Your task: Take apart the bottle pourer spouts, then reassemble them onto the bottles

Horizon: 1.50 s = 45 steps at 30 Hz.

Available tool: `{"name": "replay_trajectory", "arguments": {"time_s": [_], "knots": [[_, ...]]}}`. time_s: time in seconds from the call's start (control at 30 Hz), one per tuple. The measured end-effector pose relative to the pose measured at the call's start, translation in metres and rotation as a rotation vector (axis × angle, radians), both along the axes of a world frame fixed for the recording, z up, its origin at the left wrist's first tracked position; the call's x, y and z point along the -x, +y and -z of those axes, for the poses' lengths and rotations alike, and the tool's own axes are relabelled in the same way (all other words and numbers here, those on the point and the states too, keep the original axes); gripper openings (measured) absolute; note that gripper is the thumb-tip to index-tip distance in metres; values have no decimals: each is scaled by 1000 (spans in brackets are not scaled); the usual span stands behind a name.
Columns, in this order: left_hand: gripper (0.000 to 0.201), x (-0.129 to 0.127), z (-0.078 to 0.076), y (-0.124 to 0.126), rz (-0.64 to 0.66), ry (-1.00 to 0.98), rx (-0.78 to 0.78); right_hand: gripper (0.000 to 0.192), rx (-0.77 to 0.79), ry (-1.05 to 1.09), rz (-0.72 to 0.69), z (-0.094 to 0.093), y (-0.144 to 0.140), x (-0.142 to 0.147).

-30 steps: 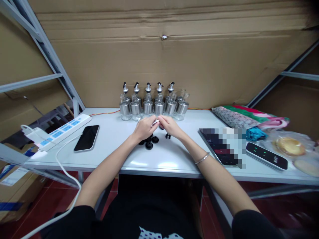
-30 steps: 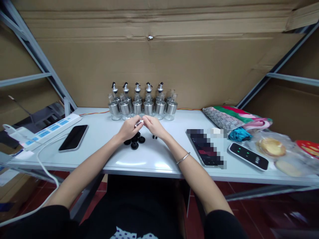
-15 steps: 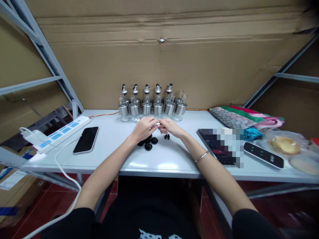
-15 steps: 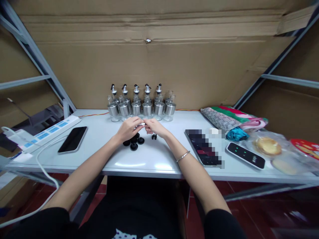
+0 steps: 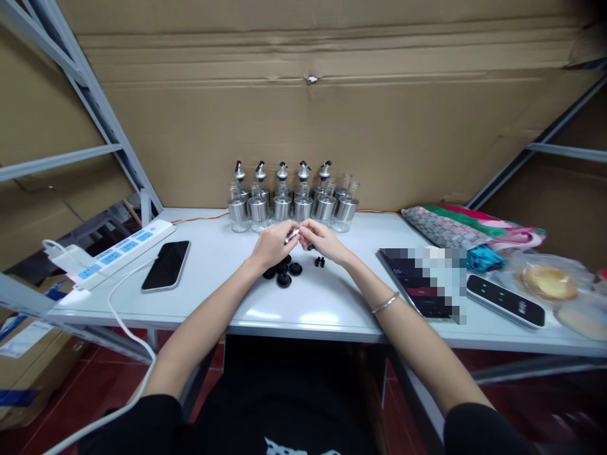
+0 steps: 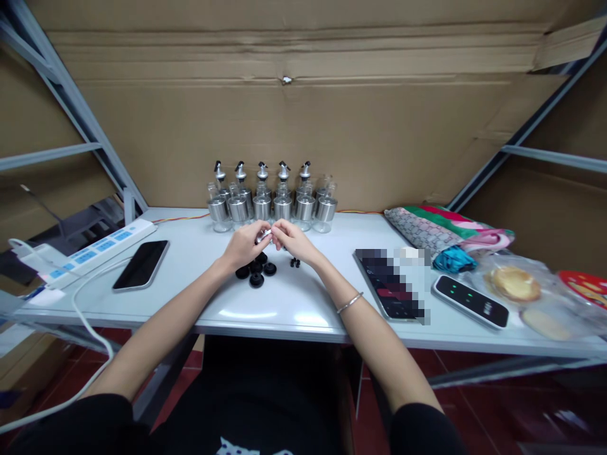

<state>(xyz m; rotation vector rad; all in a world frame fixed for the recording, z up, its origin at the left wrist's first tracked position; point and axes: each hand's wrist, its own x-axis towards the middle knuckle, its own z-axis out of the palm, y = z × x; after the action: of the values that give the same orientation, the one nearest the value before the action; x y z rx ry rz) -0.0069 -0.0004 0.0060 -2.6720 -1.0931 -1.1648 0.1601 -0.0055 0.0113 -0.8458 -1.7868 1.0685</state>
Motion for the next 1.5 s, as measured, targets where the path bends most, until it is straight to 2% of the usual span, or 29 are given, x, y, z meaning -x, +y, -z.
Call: {"name": "replay_trajectory", "arguments": {"time_s": [0.17,0.37,0.83,1.07,1.2,1.5], "knots": [[7,-3,-1,-1,6,11,-32,36,2,-41,-8,-1,-3,2],[2,-3,-1,0,24,-18,23,33,-12,-52,-7,-2,-6,4],[5,0,-1,1,48,5,35,46,95,20,-51,1,-2,3],[9,3,1,5,25,-31,37,44,133,55,-46,1,-1,1],[13,2,2,4,62,-54,-4,41,142,89,-30,-1,-1,0],[18,0,1,1,53,-60,-57,30,68,47,0,-2,-1,1]]}}
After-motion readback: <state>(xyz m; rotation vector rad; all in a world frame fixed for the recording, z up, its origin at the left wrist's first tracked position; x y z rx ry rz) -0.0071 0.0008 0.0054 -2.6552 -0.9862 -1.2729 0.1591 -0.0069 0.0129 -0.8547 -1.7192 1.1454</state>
